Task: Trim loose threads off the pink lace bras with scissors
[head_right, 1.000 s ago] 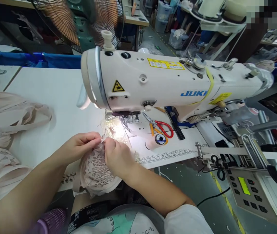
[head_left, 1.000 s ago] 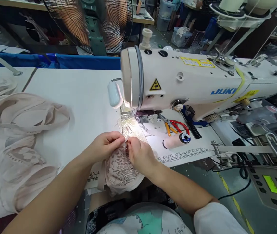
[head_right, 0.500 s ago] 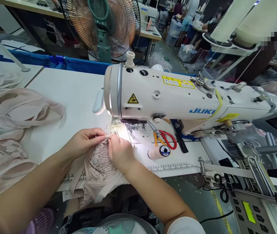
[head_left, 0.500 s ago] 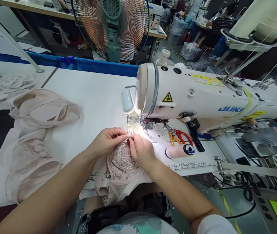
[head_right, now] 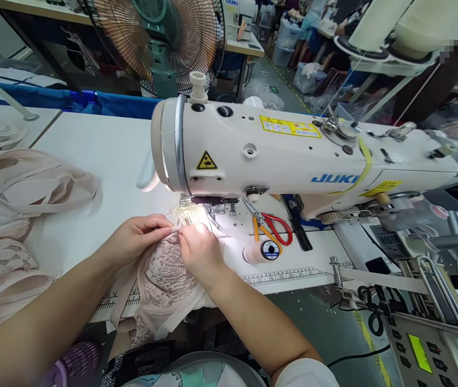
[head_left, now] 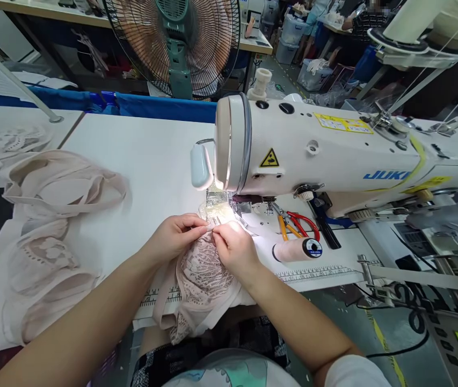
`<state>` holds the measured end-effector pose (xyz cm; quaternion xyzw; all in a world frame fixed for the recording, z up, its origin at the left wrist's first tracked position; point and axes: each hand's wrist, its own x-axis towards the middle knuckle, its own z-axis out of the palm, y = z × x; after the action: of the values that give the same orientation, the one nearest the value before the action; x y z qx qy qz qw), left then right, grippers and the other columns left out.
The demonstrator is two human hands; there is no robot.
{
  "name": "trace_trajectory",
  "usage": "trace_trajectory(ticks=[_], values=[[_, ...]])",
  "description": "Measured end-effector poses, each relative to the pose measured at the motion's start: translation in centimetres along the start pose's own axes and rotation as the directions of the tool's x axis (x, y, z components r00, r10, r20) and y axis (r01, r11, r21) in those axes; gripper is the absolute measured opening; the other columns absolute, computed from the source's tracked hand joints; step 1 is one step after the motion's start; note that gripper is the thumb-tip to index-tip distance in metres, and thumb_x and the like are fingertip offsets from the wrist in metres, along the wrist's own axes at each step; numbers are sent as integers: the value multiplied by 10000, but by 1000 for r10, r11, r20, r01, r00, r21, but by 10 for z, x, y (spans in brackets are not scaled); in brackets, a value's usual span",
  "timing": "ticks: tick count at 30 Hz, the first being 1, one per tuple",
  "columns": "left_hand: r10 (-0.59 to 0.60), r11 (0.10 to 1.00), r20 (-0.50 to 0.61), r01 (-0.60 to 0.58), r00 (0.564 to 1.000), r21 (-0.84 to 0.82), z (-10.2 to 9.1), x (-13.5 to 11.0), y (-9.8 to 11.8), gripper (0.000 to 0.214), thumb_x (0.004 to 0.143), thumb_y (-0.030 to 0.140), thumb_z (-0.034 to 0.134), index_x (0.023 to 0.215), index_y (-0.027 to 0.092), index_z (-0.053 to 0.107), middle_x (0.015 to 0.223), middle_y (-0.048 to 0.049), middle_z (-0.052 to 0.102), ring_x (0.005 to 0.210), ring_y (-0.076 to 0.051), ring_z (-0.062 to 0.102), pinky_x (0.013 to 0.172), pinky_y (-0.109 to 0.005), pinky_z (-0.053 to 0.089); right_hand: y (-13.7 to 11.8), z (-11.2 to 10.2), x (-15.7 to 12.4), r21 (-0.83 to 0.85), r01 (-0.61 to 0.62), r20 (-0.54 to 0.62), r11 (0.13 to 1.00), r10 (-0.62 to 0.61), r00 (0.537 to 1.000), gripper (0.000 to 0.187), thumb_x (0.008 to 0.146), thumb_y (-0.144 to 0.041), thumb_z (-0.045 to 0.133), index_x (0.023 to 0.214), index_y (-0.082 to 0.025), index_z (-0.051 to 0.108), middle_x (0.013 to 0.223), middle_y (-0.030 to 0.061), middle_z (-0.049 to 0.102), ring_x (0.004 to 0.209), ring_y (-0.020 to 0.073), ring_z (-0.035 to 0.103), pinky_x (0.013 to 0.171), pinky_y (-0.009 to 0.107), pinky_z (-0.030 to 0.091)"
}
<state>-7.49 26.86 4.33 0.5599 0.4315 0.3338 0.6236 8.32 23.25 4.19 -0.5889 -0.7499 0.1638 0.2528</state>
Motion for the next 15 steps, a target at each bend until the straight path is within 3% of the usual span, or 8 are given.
trace_trajectory(ticks=[15], values=[[-62,998,11,62,998,-21,2,0,1,139,720,280,607,709,158,673,729,-41,640,706,-161,570,649,-249,459,-1,-1,-1,-15,19,-13,1000,-19,1000,209,806,-194,412,754,-163,612,690,45,533,616,130,495,548,222,413]])
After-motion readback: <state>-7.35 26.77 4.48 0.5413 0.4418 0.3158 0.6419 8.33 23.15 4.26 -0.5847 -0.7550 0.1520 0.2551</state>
